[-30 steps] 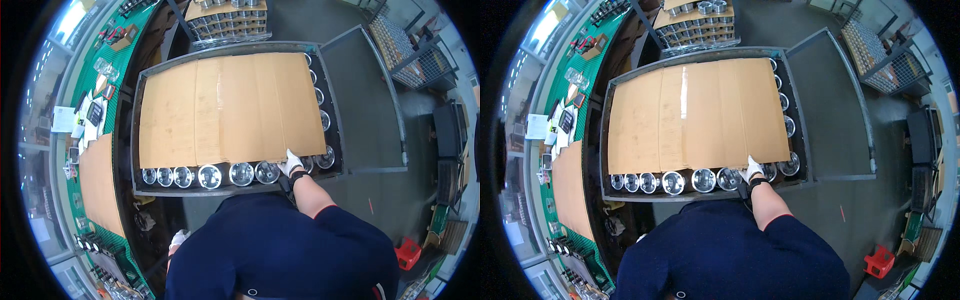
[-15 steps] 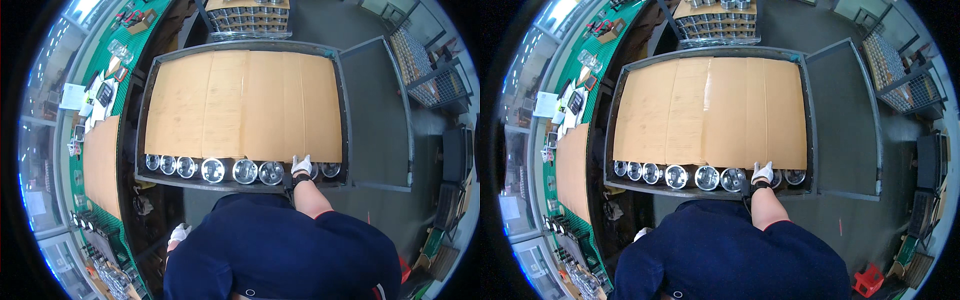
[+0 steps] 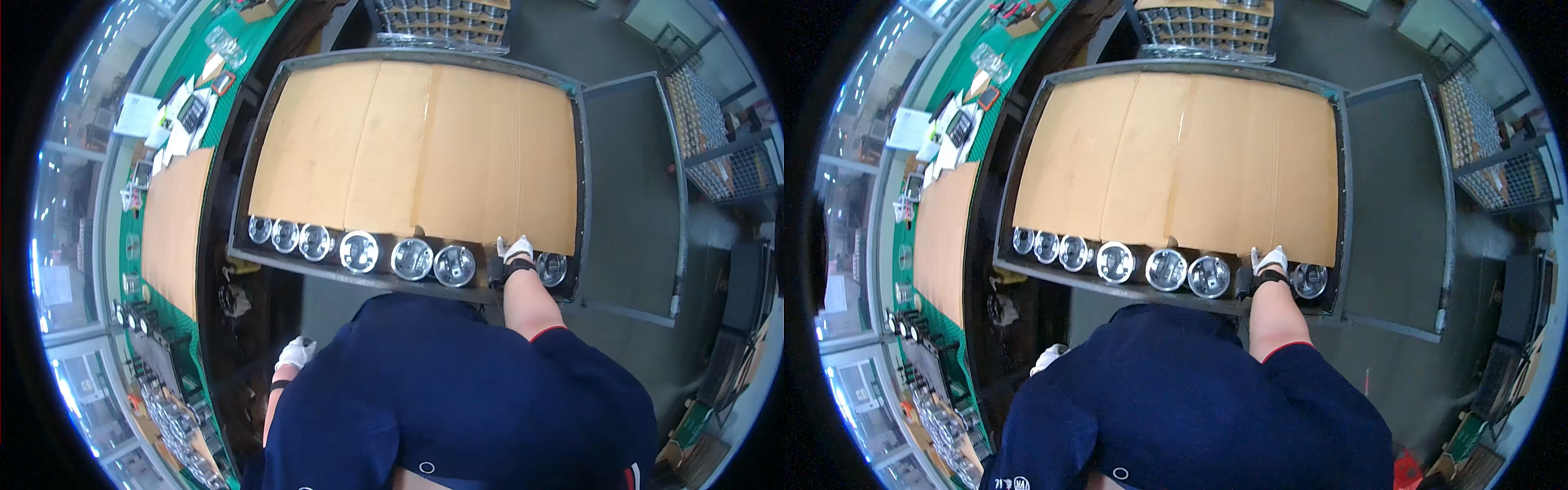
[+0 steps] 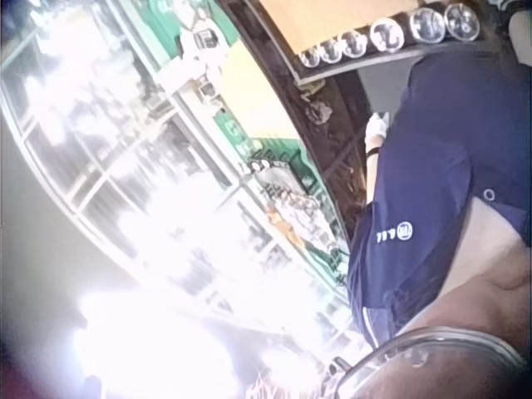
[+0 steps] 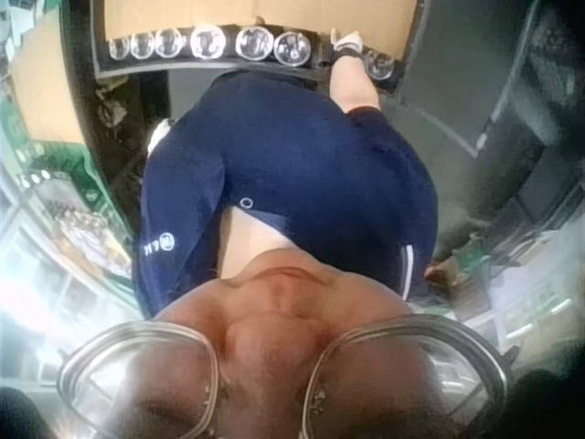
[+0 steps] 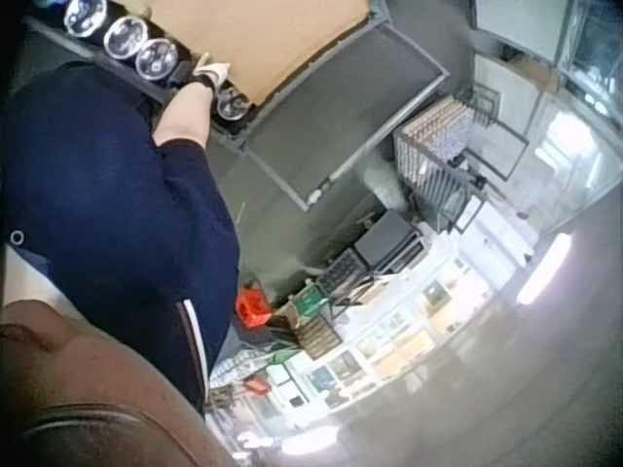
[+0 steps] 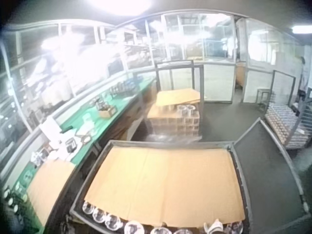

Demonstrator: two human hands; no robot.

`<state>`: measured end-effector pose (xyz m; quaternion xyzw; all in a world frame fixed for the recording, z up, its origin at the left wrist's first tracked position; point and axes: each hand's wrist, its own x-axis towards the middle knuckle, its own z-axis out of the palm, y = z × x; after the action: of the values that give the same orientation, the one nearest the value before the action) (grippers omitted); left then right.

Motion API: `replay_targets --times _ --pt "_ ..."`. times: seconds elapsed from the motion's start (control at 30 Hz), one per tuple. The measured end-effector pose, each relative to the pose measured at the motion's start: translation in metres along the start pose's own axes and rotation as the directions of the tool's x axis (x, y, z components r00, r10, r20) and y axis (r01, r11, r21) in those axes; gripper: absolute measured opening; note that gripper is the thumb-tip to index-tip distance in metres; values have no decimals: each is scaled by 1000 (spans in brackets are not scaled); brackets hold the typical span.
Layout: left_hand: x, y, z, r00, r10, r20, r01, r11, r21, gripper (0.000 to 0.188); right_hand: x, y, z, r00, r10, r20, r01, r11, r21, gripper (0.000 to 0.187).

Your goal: The person is inspecting engine pistons using various gauges on a workbench and then sorting them into bins.

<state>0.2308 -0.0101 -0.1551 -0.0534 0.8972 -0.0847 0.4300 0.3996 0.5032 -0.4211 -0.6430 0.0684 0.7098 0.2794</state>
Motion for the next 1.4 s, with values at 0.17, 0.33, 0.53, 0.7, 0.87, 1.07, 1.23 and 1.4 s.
replay_targets --times 0.17,0.33,0.53,0.7,0.87,1.07,1.23,1.4 --pt "9 -46 48 997 -69 24 71 993 -95 55 -36 -2 21 982 -80 173 146 898 -414 42" --pt "-15 -47 80 983 -106 151 121 988 -94 57 -93 34 54 405 -560 723 696 -324 -641 64" --pt "-59 -49 122 991 -35 132 77 940 -333 43 -74 34 69 680 97 727 284 -948 -140 79" --pt "-92 -81 175 988 -115 99 149 860 -488 38 -83 43 55 595 19 804 430 -852 -299 64" --pt "-114 -138 246 957 -222 184 289 741 -607 40 -102 63 16 615 14 789 352 -900 -258 60" --pt "-145 -201 301 929 -288 232 365 613 -701 42 -151 122 -10 477 151 866 474 -874 -109 45" --pt "-171 -287 421 895 -363 260 409 430 -805 40 -257 226 -56 330 362 872 611 -786 95 36" --pt "-196 -375 509 557 -812 -173 303 393 -868 36 -314 336 -117 198 618 761 643 -668 375 51"
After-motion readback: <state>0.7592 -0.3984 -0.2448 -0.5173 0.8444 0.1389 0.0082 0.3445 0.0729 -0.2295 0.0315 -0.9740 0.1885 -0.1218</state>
